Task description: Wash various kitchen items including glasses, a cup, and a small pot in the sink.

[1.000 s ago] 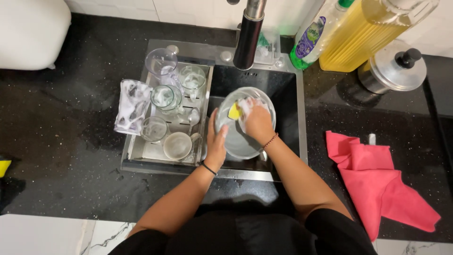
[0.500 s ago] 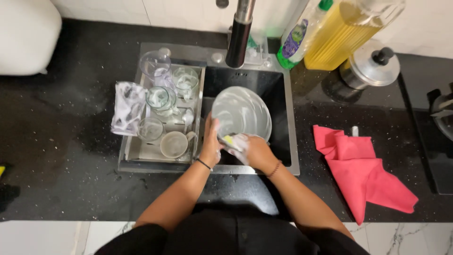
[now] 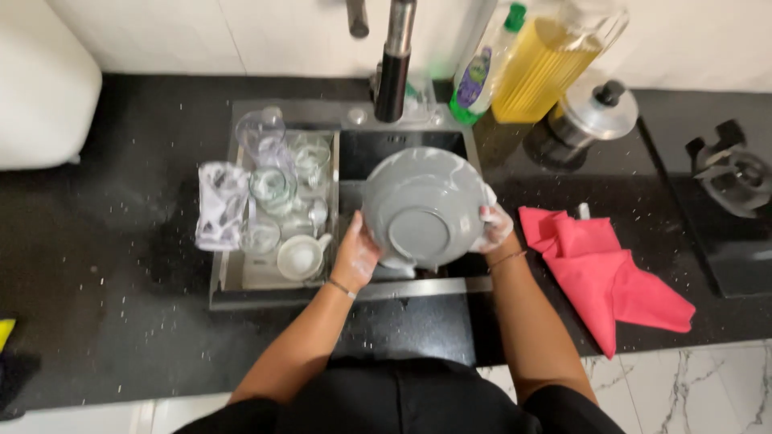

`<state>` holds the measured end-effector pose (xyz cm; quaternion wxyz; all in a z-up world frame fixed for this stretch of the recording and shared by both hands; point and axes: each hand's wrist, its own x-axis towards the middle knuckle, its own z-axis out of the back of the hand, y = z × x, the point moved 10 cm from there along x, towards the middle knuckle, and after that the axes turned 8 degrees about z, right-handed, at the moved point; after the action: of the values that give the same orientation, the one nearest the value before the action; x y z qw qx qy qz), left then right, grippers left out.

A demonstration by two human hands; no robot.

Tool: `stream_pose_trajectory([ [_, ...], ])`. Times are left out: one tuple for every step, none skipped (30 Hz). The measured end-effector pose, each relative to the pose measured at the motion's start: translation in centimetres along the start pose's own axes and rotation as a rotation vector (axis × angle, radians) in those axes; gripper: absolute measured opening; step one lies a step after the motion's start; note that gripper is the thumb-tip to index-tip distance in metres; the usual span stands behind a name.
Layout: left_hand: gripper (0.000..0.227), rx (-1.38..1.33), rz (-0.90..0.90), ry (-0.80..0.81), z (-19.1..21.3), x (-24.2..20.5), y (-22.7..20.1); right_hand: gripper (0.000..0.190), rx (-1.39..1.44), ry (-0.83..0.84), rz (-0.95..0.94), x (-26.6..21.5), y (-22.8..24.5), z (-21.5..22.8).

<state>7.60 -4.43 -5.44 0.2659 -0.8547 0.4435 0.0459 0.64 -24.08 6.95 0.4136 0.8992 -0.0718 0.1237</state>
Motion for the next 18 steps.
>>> stream_pose_trajectory([
  [0.070, -0.050, 0.032, 0.099, -0.9, 0.2, 0.0, 0.070, 0.092, -0.030, 0.050, 0.8, -0.4, 2.2],
  [0.070, -0.045, 0.034, 0.108, -1.0, 0.2, -0.1, 0.070, 0.087, -0.029, 0.059, 2.0, -1.5, 2.8],
  [0.070, -0.094, 0.053, 0.146, -1.4, 0.3, 0.0, 0.066, -0.195, 0.229, 0.553, 2.2, 1.9, 0.8],
  [0.069, -0.148, 0.078, 0.178, -1.5, 0.1, 0.3, 0.063, -0.484, 0.488, 1.032, -0.4, 3.0, -1.7],
  [0.069, -0.147, 0.085, 0.179, -2.2, -0.2, 0.4, 0.063, -0.490, 0.483, 1.033, -0.1, 3.4, -3.2],
  [0.070, -0.173, 0.061, 0.129, -2.4, -0.1, -0.1, 0.053, -0.452, 0.096, 0.651, 3.9, 2.4, -0.8],
  [0.071, -0.200, 0.037, 0.079, -2.6, 0.0, -0.6, 0.047, -0.392, -0.275, 0.256, 5.5, 0.0, 2.1],
  [0.071, -0.196, 0.044, 0.082, -3.3, -0.1, -1.2, 0.047, -0.394, -0.282, 0.262, 5.7, 0.0, 2.0],
  [0.073, -0.167, 0.011, 0.008, -3.3, -0.2, -2.2, 0.046, -0.339, -0.526, -0.005, 4.9, -2.3, 4.5],
  [0.075, -0.145, -0.020, -0.080, -3.0, -0.8, -2.7, 0.048, -0.269, -0.766, -0.293, 2.5, -4.8, 6.3],
  [0.075, -0.148, -0.010, -0.090, -1.4, 0.2, -1.9, 0.048, -0.266, -0.776, -0.302, 2.2, -5.6, 8.9],
  [0.074, -0.093, -0.064, -0.170, 0.9, 1.1, -1.8, 0.036, -0.547, -0.834, -0.196, 2.1, -4.2, 12.0],
  [0.073, -0.036, -0.117, -0.249, 3.1, 1.7, -1.7, 0.028, -0.828, -0.882, -0.087, 1.9, -2.7, 14.4],
  [0.073, -0.040, -0.118, -0.254, 3.4, 1.6, -1.7, 0.028, -0.829, -0.879, -0.093, 2.1, -2.7, 13.2],
  [0.068, 0.106, -0.202, -0.270, 3.4, 1.3, -2.7, 0.021, -0.917, -0.770, 0.053, 3.2, -1.6, 10.8],
  [0.065, 0.248, -0.282, -0.287, 3.3, 0.7, -3.3, 0.021, -0.999, -0.655, 0.192, 4.0, -0.6, 8.2],
  [0.065, 0.241, -0.280, -0.295, 4.6, 1.6, -2.6, 0.021, -1.002, -0.652, 0.182, 4.2, 0.0, 3.3],
  [0.056, 0.360, -0.329, -0.280, 5.3, 2.3, -2.2, 0.018, -1.275, -0.488, 0.319, 5.0, 1.4, -3.8],
])
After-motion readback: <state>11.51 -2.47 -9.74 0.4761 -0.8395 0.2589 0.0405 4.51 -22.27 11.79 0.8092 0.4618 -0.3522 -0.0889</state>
